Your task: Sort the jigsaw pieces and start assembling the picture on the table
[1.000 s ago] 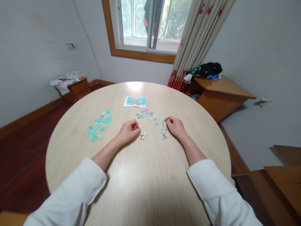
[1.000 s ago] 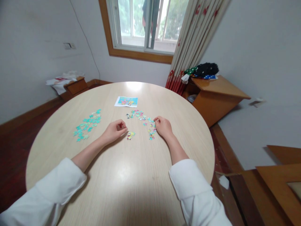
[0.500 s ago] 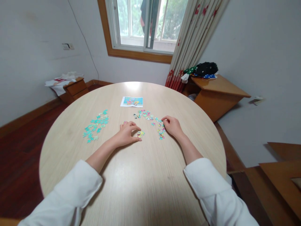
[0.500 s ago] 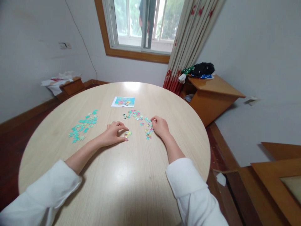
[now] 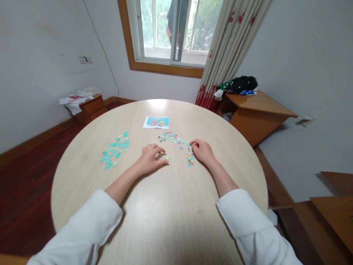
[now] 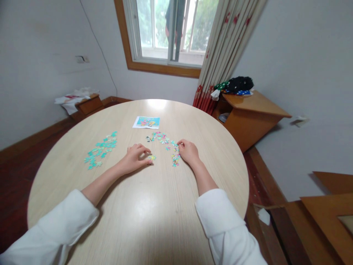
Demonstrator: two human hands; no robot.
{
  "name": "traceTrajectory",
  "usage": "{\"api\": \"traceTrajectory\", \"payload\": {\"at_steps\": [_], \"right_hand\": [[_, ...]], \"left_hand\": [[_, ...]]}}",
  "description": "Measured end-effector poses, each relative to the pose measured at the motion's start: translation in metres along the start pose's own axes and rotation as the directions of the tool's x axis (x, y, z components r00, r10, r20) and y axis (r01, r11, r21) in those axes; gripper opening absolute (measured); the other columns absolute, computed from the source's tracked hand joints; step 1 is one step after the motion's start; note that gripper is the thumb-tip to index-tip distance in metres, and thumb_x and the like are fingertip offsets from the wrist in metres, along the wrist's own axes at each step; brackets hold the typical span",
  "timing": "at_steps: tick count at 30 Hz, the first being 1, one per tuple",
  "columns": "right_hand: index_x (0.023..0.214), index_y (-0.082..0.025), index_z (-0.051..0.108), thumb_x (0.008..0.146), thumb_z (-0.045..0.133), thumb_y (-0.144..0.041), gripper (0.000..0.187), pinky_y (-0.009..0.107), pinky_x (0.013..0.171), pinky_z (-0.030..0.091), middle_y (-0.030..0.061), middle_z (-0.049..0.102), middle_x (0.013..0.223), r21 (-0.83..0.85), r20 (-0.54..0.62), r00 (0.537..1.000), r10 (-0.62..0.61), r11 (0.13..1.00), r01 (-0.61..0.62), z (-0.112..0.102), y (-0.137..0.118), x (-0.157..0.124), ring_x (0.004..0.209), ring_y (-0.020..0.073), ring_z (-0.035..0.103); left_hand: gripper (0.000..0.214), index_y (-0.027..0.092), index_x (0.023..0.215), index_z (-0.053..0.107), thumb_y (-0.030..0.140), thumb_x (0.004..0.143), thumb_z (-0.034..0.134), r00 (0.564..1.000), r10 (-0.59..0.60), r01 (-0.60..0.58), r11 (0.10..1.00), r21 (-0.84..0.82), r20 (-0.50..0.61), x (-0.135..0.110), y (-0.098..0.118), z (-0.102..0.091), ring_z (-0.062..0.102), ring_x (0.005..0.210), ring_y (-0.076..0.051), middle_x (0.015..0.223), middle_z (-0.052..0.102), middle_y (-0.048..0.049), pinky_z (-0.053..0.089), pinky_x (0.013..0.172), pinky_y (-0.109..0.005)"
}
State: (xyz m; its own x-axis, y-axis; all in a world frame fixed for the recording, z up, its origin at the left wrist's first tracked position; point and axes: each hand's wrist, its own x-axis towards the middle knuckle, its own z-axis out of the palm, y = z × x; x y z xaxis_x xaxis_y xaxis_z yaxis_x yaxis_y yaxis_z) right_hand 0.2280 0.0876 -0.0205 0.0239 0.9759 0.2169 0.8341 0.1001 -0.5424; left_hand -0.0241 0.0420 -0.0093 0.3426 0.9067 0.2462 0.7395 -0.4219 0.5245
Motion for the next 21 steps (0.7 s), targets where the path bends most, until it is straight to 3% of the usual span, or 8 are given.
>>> {"api": "traceTrajectory", "payload": {"at_steps": [3, 5, 7, 9, 13, 16, 21], "right_hand": [[0.085, -0.019, 0.071, 0.077, 0.045, -0.017, 0.027, 0.023, 0.057, 0.033, 0.0009, 0.063, 0.064, 0.004, 0.013, 1.0, 0.004, 1.0, -0.004, 0.0, 0.0, 0.0, 0.059, 0.0134, 0.052], [0.086, -0.019, 0.071, 0.077, 0.046, -0.017, 0.027, 0.023, 0.057, 0.033, 0.0013, 0.064, 0.065, -0.002, 0.015, 1.0, 0.006, 1.0, -0.006, 0.0, 0.0, 0.001, 0.06, 0.0137, 0.053], [0.087, -0.019, 0.071, 0.077, 0.046, -0.017, 0.027, 0.023, 0.057, 0.033, 0.0017, 0.065, 0.067, -0.012, 0.015, 1.0, 0.009, 1.0, -0.009, -0.001, -0.001, 0.001, 0.06, 0.0139, 0.053], [0.086, -0.019, 0.071, 0.077, 0.046, -0.018, 0.027, 0.023, 0.057, 0.032, 0.0016, 0.065, 0.067, -0.02, 0.013, 1.0, 0.013, 1.0, -0.012, -0.001, -0.001, 0.001, 0.061, 0.0139, 0.053], [0.087, -0.02, 0.071, 0.077, 0.046, -0.017, 0.027, 0.023, 0.057, 0.032, 0.0012, 0.066, 0.068, -0.032, 0.013, 1.0, 0.019, 0.999, -0.019, 0.0, -0.001, 0.001, 0.061, 0.0137, 0.053], [0.087, -0.02, 0.071, 0.078, 0.046, -0.017, 0.027, 0.023, 0.057, 0.032, 0.0011, 0.066, 0.068, -0.034, 0.014, 1.0, 0.024, 0.999, -0.023, -0.001, -0.001, 0.001, 0.061, 0.0136, 0.053], [0.086, -0.02, 0.071, 0.079, 0.046, -0.018, 0.026, 0.023, 0.057, 0.032, 0.0011, 0.067, 0.069, -0.032, 0.017, 1.0, 0.025, 0.999, -0.025, -0.002, -0.003, 0.0, 0.06, 0.0133, 0.053]], "left_hand": [[0.019, 0.017, 0.075, 0.061, 0.03, 0.084, 0.051, 0.966, -0.09, 0.081, 0.996, -0.047, -0.241, 0.005, -0.012, -0.008, 0.053, 0.077, -0.017, 0.077, 0.06, -0.0029, 0.036, 0.079, -0.033], [0.025, 0.017, 0.061, 0.053, 0.027, 0.083, 0.046, 0.893, -0.215, 0.189, 0.976, -0.105, -0.394, 0.008, -0.024, -0.014, 0.048, 0.064, -0.014, 0.063, 0.053, -0.0004, 0.036, 0.067, -0.028], [0.028, 0.019, 0.055, 0.047, 0.027, 0.082, 0.046, 0.83, -0.321, 0.282, 0.947, -0.155, -0.455, 0.011, -0.038, -0.02, 0.043, 0.057, -0.013, 0.055, 0.045, 0.0021, 0.035, 0.06, -0.026], [0.027, 0.019, 0.055, 0.048, 0.027, 0.08, 0.046, 0.806, -0.364, 0.33, 0.931, -0.156, -0.467, 0.012, -0.049, -0.023, 0.044, 0.056, -0.013, 0.053, 0.044, 0.0025, 0.035, 0.059, -0.026], [0.019, 0.017, 0.069, 0.062, 0.022, 0.078, 0.046, 0.851, -0.34, 0.336, 0.938, -0.084, -0.401, 0.013, -0.06, -0.021, 0.054, 0.065, -0.017, 0.066, 0.061, -0.0024, 0.041, 0.068, -0.029], [0.026, 0.016, 0.081, 0.067, 0.014, 0.076, 0.042, 0.889, -0.3, 0.31, 0.95, -0.028, -0.345, 0.014, -0.061, -0.016, 0.061, 0.08, -0.02, 0.085, 0.068, -0.0076, 0.043, 0.08, -0.032], [0.026, 0.017, 0.093, 0.069, 0.031, 0.079, 0.053, 0.93, -0.26, 0.294, 0.95, 0.103, -0.259, 0.012, -0.056, -0.013, 0.06, 0.092, -0.025, 0.097, 0.067, -0.0106, 0.041, 0.087, -0.041]]}}
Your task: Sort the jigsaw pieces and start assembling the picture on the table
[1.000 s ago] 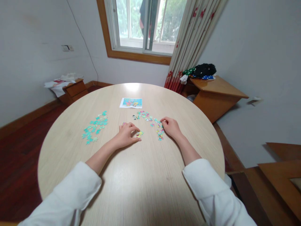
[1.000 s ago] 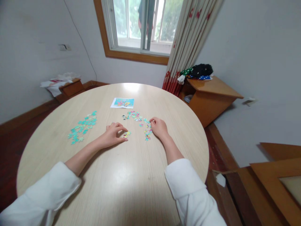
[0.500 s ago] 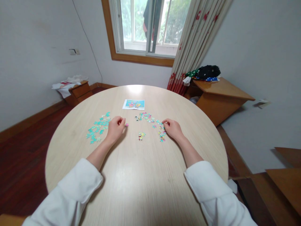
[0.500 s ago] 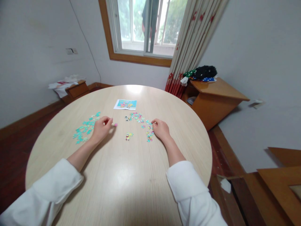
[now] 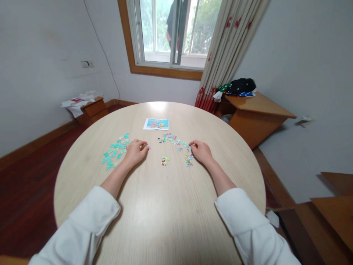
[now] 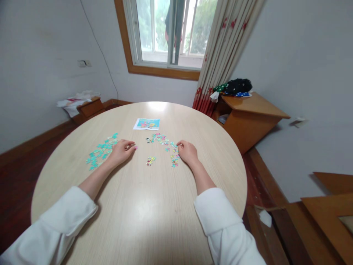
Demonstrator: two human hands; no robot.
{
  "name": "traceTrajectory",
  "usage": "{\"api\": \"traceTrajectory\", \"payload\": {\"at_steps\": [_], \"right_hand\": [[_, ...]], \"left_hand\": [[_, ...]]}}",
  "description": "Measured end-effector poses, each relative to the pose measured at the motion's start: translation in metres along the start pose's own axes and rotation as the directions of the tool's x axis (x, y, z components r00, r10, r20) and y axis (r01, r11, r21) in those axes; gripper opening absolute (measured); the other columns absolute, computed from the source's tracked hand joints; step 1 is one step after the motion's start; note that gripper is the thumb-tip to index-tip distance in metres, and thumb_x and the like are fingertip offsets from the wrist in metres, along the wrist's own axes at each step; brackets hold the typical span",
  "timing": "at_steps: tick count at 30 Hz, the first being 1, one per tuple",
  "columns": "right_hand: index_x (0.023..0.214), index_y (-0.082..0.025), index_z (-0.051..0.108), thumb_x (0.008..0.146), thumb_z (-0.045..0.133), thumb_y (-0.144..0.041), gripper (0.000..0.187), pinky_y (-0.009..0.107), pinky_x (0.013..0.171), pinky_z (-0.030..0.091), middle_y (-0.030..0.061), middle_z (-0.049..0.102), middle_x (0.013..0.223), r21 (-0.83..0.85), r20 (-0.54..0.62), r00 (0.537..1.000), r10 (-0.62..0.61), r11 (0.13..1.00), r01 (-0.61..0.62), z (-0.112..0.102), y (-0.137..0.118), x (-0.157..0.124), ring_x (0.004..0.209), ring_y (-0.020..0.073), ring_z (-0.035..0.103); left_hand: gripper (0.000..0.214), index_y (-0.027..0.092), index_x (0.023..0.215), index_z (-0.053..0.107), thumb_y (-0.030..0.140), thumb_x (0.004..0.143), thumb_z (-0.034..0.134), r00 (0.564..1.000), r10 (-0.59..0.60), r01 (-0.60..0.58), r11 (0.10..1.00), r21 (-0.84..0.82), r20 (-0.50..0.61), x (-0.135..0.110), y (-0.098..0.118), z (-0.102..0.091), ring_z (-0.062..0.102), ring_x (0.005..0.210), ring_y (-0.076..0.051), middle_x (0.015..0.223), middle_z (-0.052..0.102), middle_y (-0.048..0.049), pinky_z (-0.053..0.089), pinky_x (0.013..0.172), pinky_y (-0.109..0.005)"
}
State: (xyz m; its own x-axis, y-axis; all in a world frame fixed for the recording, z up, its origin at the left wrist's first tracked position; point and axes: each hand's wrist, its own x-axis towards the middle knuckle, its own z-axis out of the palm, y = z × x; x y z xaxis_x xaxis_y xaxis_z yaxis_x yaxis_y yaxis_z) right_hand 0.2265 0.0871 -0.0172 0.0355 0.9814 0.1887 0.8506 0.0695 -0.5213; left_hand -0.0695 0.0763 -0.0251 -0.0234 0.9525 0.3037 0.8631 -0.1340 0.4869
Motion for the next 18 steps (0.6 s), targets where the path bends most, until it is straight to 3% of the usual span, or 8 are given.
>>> {"api": "traceTrajectory", "payload": {"at_steps": [4, 18], "right_hand": [[0.086, -0.021, 0.071, 0.079, 0.046, -0.018, 0.026, 0.023, 0.057, 0.031, 0.0011, 0.067, 0.069, -0.019, 0.0, 1.0, 0.004, 1.0, -0.004, -0.0006, -0.0011, -0.0004, 0.062, 0.0136, 0.054], [0.087, -0.021, 0.071, 0.08, 0.046, -0.019, 0.026, 0.023, 0.056, 0.031, 0.0008, 0.066, 0.068, -0.033, 0.011, 1.0, 0.01, 0.999, -0.01, -0.0018, -0.0044, -0.0014, 0.062, 0.0136, 0.054]], "left_hand": [[0.024, 0.019, 0.093, 0.067, 0.032, 0.081, 0.051, 0.999, 0.036, -0.037, 0.998, 0.052, 0.021, -0.0022, 0.0016, 0.0006, 0.058, 0.097, -0.026, 0.095, 0.066, -0.0096, 0.039, 0.088, -0.042], [0.022, 0.019, 0.083, 0.065, 0.036, 0.08, 0.051, 0.999, 0.026, -0.029, 0.996, 0.081, 0.038, -0.0015, 0.0027, 0.0, 0.057, 0.088, -0.024, 0.085, 0.063, -0.0077, 0.038, 0.081, -0.038]]}}
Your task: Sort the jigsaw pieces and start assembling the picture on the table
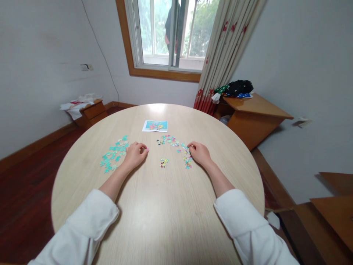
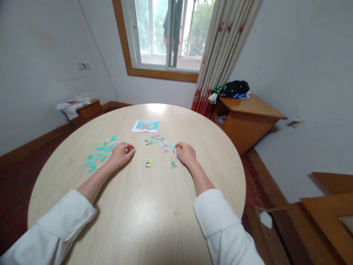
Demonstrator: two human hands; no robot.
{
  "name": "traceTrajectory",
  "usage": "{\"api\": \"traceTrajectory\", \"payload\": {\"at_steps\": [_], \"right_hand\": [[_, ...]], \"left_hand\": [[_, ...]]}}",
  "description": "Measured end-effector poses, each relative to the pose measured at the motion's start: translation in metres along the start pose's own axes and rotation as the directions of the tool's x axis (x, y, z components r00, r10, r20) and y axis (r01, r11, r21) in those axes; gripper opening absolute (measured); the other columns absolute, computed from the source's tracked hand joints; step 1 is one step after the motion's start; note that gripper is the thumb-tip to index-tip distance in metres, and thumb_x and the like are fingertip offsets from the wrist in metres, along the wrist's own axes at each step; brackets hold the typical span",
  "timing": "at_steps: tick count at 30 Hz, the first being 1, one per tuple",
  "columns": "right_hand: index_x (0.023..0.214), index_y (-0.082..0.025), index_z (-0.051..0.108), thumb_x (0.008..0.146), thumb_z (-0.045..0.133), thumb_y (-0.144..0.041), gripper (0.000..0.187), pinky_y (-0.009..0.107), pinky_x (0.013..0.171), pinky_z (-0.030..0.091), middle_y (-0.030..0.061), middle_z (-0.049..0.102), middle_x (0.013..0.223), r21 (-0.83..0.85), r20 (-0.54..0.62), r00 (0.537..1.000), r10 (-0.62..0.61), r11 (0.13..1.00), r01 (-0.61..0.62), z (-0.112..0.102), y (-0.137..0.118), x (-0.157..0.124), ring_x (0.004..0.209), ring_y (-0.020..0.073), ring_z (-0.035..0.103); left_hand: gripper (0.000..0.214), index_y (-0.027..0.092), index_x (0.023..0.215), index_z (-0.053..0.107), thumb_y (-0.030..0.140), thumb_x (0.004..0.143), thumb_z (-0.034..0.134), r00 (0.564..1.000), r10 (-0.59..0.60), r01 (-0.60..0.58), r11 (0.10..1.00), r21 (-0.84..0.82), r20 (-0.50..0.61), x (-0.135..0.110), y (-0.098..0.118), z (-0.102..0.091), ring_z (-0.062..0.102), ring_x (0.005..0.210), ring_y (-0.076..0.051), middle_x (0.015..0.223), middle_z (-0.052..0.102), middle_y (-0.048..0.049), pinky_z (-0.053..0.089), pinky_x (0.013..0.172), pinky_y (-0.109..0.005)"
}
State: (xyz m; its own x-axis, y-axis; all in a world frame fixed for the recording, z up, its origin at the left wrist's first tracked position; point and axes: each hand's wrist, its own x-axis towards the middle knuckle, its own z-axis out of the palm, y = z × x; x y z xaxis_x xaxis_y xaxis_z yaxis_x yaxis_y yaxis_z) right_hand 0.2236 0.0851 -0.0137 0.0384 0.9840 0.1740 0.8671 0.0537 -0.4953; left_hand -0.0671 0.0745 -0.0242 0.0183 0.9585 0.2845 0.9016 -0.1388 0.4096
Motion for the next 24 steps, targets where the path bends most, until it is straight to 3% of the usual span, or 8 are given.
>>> {"api": "traceTrajectory", "payload": {"at_steps": [24], "right_hand": [[0.087, -0.022, 0.07, 0.078, 0.046, -0.018, 0.027, 0.023, 0.054, 0.03, 0.001, 0.066, 0.069, -0.014, -0.015, 1.0, 0.009, 1.0, -0.009, 0.0009, -0.0004, 0.0009, 0.062, 0.0137, 0.055]], "left_hand": [[0.017, 0.019, 0.083, 0.065, 0.02, 0.075, 0.049, 0.999, -0.046, 0.046, 0.999, -0.001, 0.014, -0.0023, 0.0045, -0.0018, 0.057, 0.094, -0.026, 0.091, 0.063, -0.0086, 0.038, 0.085, -0.042]]}}
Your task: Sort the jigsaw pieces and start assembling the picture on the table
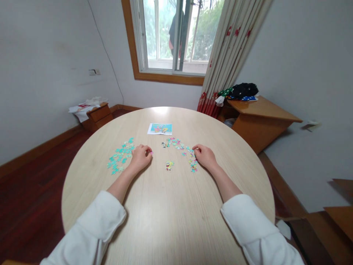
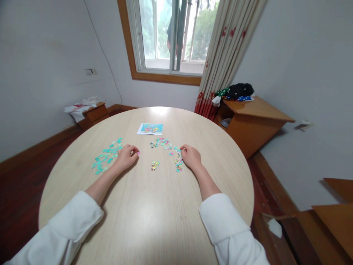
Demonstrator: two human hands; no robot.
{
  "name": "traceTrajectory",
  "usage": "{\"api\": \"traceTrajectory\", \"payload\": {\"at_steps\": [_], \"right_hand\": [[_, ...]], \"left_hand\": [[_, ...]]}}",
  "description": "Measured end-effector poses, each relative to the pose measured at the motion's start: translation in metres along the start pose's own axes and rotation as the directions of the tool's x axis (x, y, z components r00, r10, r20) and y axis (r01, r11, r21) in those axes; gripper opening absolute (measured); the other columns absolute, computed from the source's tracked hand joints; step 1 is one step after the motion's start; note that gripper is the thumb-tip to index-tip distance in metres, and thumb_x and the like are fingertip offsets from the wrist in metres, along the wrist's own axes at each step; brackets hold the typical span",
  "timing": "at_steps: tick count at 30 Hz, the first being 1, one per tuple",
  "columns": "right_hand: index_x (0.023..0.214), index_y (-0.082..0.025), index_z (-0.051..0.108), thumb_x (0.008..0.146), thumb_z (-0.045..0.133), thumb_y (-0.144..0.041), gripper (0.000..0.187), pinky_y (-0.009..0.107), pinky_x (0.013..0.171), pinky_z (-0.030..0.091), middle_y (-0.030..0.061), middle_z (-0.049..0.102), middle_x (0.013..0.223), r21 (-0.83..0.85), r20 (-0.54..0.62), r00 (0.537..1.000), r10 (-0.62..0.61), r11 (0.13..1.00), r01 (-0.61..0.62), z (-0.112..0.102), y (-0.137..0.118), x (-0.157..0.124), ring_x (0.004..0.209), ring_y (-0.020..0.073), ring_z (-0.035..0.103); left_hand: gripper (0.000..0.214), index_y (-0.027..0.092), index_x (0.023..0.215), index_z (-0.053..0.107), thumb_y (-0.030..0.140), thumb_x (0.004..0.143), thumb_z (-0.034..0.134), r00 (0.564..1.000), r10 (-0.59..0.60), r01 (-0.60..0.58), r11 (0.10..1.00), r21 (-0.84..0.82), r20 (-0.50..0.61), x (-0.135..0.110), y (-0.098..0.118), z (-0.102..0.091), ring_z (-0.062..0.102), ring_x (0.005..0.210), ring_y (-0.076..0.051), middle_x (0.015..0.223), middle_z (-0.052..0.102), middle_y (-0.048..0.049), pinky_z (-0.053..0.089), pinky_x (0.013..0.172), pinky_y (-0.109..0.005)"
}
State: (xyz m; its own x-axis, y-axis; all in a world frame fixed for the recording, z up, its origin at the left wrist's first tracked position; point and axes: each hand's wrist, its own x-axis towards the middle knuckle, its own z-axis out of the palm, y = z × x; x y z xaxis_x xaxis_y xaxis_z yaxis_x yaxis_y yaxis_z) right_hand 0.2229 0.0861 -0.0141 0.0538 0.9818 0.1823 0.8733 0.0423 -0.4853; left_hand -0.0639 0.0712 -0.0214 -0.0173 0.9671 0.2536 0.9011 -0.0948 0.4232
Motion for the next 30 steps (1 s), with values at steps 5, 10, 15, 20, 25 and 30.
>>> {"api": "traceTrajectory", "payload": {"at_steps": [5, 10, 15, 20, 25, 30], "right_hand": [[0.089, -0.022, 0.07, 0.078, 0.046, -0.019, 0.027, 0.023, 0.054, 0.03, 0.0006, 0.064, 0.066, 0.007, -0.036, 0.999, -0.019, 1.0, 0.019, 0.0025, 0.0025, 0.001, 0.061, 0.0138, 0.053], [0.091, -0.022, 0.069, 0.078, 0.045, -0.019, 0.027, 0.023, 0.055, 0.03, 0.0009, 0.064, 0.067, -0.006, -0.038, 0.999, -0.01, 1.0, 0.009, 0.0029, 0.0029, 0.0011, 0.062, 0.0141, 0.053], [0.092, -0.022, 0.069, 0.078, 0.046, -0.018, 0.028, 0.023, 0.055, 0.03, 0.0012, 0.064, 0.068, -0.004, -0.045, 0.999, -0.015, 1.0, 0.014, 0.0027, 0.0035, 0.0014, 0.062, 0.0142, 0.053], [0.093, -0.022, 0.069, 0.078, 0.046, -0.018, 0.028, 0.023, 0.055, 0.03, 0.0009, 0.064, 0.068, 0.0, -0.056, 0.998, -0.024, 1.0, 0.024, 0.0029, 0.0042, 0.0015, 0.062, 0.014, 0.053], [0.093, -0.022, 0.069, 0.078, 0.045, -0.019, 0.028, 0.023, 0.055, 0.03, 0.0011, 0.064, 0.067, 0.002, -0.058, 0.998, -0.018, 1.0, 0.018, 0.0042, 0.0056, 0.0028, 0.062, 0.0145, 0.053], [0.094, -0.021, 0.069, 0.079, 0.045, -0.02, 0.029, 0.024, 0.055, 0.03, 0.0011, 0.064, 0.067, 0.024, -0.058, 0.998, 0.0, 1.0, 0.001, 0.0044, 0.0058, 0.0037, 0.062, 0.0146, 0.053]], "left_hand": [[0.018, 0.019, 0.084, 0.065, 0.02, 0.076, 0.049, 1.0, -0.004, 0.004, 1.0, -0.004, 0.003, 0.0, 0.0004, -0.0011, 0.057, 0.093, -0.026, 0.09, 0.063, -0.0083, 0.038, 0.086, -0.043], [0.018, 0.019, 0.083, 0.066, 0.022, 0.078, 0.049, 1.0, 0.002, -0.002, 1.0, -0.017, -0.004, 0.0005, -0.0016, 0.0007, 0.057, 0.093, -0.026, 0.089, 0.063, -0.0084, 0.038, 0.085, -0.043], [0.017, 0.02, 0.083, 0.066, 0.03, 0.08, 0.052, 1.0, 0.012, -0.013, 1.0, -0.025, -0.011, 0.0011, -0.0034, 0.0025, 0.056, 0.091, -0.025, 0.088, 0.063, -0.0082, 0.038, 0.084, -0.041], [0.018, 0.019, 0.083, 0.066, 0.032, 0.079, 0.054, 1.0, 0.0, 0.001, 1.0, -0.028, 0.008, 0.0007, -0.0016, 0.0001, 0.056, 0.092, -0.025, 0.089, 0.063, -0.008, 0.037, 0.085, -0.041], [0.016, 0.019, 0.082, 0.065, 0.03, 0.079, 0.054, 1.0, -0.01, 0.011, 0.999, -0.045, 0.012, 0.0001, 0.0007, -0.0018, 0.056, 0.093, -0.025, 0.088, 0.062, -0.008, 0.036, 0.087, -0.043], [0.016, 0.019, 0.082, 0.065, 0.03, 0.079, 0.053, 1.0, -0.015, 0.015, 0.999, -0.048, 0.008, 0.0004, -0.0005, -0.0004, 0.056, 0.094, -0.025, 0.088, 0.062, -0.0079, 0.036, 0.087, -0.043]]}}
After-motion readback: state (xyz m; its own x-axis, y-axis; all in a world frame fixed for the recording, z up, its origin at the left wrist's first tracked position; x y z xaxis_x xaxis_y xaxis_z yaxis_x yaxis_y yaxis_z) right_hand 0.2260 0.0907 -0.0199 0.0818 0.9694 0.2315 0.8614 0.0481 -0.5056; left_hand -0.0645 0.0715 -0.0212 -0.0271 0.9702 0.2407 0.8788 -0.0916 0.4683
